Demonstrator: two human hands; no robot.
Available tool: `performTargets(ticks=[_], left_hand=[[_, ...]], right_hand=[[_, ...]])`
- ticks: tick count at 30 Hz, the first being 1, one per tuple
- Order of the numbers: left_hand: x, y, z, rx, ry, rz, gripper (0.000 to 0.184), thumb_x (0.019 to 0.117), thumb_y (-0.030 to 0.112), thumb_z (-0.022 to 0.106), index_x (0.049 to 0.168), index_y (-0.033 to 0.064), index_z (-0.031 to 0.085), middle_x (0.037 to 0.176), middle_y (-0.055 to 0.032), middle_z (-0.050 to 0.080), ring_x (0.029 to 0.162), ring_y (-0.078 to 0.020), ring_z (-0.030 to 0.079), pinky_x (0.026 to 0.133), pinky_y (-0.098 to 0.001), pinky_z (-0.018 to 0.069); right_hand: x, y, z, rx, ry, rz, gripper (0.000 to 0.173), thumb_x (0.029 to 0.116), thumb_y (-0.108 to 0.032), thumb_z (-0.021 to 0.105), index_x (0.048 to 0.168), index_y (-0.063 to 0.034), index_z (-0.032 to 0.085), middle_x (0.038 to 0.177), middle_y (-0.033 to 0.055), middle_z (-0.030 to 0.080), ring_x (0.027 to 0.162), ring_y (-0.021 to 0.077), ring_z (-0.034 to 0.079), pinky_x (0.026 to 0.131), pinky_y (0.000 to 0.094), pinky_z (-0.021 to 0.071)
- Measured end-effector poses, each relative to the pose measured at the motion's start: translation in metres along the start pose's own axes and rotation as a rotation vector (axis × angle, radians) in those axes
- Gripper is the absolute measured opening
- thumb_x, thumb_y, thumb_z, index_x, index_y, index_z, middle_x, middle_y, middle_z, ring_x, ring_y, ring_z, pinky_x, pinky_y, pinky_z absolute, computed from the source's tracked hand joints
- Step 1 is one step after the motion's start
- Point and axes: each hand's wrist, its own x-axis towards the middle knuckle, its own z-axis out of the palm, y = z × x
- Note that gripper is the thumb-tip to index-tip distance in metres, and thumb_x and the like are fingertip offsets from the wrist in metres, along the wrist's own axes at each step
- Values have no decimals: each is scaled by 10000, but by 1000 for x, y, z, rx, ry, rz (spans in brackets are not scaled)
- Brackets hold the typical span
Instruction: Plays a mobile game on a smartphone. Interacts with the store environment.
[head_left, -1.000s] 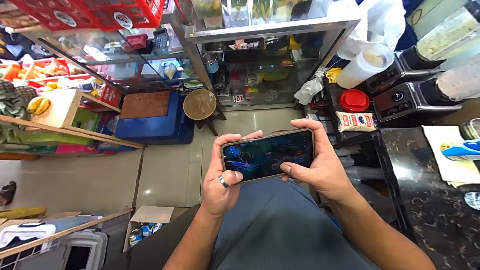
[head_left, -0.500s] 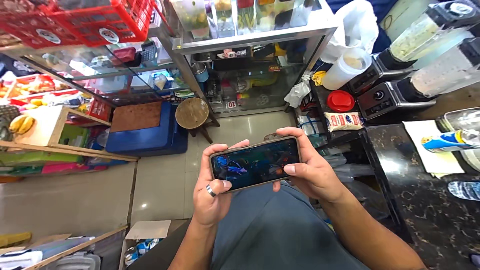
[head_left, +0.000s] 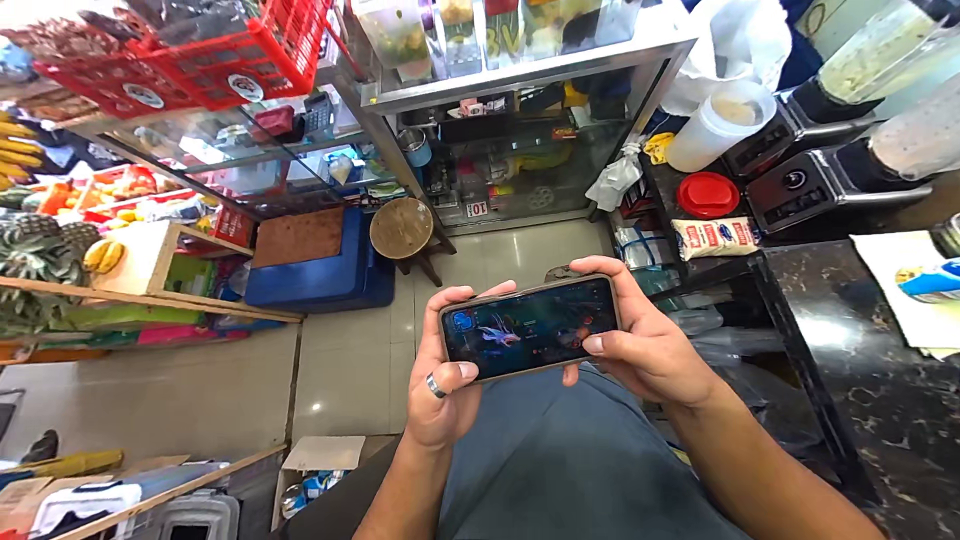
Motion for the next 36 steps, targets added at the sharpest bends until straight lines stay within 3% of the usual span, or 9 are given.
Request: performTargets(ticks=[9, 22, 24, 26, 28, 30, 33, 36], left_hand=[[2, 0, -1, -109, -26, -39, 686, 896, 92, 576, 1536, 208, 357, 1536, -240, 433, 1364, -437, 478, 1074, -593, 435], [1, -1, 4, 4, 38, -16, 595, 890, 74, 627, 1436, 218, 442, 1464, -220, 522, 1304, -393, 556, 1038, -548, 489], [0, -1, 4, 6, 38, -14, 587, 892, 78, 620, 1437, 214, 447, 1457, -224, 528, 1305, -391, 556, 1039, -543, 489], [0, 0, 4, 8, 25, -11, 587, 896, 76, 616, 1441, 210, 443, 1460, -220, 527, 1313, -387, 550, 1043, -539, 489], [-1, -1, 5, 21, 16, -3, 594, 892, 65, 605, 1443, 209, 437, 1462, -216, 526, 1318, -385, 546, 1046, -540, 486], [-1, -1, 5, 33, 10, 3, 591, 893, 65, 598, 1441, 215, 433, 1464, -213, 525, 1323, -382, 543, 1051, -538, 482], [-1, 1, 4, 20, 28, 4, 584, 895, 71, 611, 1437, 214, 446, 1455, -214, 536, 1310, -382, 556, 1044, -530, 492], [-1, 2, 3, 20, 21, 5, 571, 897, 68, 592, 1431, 214, 449, 1461, -213, 530, 1318, -380, 549, 1049, -527, 488]], right_hand=[[0, -9, -5, 57, -61, 33, 678, 937, 64, 517, 1508, -250, 331, 1381, 168, 561, 1136, 334, 670, 777, 448, 648], [-2, -8, -5, 18, -62, 56, 670, 926, 75, 486, 1495, -250, 347, 1341, 159, 571, 1102, 295, 677, 772, 421, 642], [-3, -7, -4, -2, -55, 54, 676, 926, 80, 489, 1495, -254, 344, 1336, 165, 575, 1084, 300, 685, 766, 422, 644], [-4, -7, -1, -45, -38, 45, 697, 914, 46, 570, 1495, -264, 343, 1330, 158, 575, 1046, 293, 695, 747, 408, 649], [-4, -6, 5, -136, 48, 46, 702, 905, 12, 673, 1471, -276, 374, 1280, 140, 605, 927, 262, 720, 686, 369, 654], [-4, -5, 11, -189, 115, 40, 707, 886, 26, 698, 1451, -276, 399, 1241, 134, 624, 846, 247, 723, 641, 349, 652], [-4, -5, 4, -86, 3, 37, 683, 929, -66, 687, 1486, -291, 362, 1311, 141, 589, 998, 273, 709, 723, 390, 653], [-2, -5, 3, -27, -34, 39, 667, 929, 61, 521, 1488, -261, 354, 1323, 159, 581, 1056, 295, 693, 751, 416, 648]])
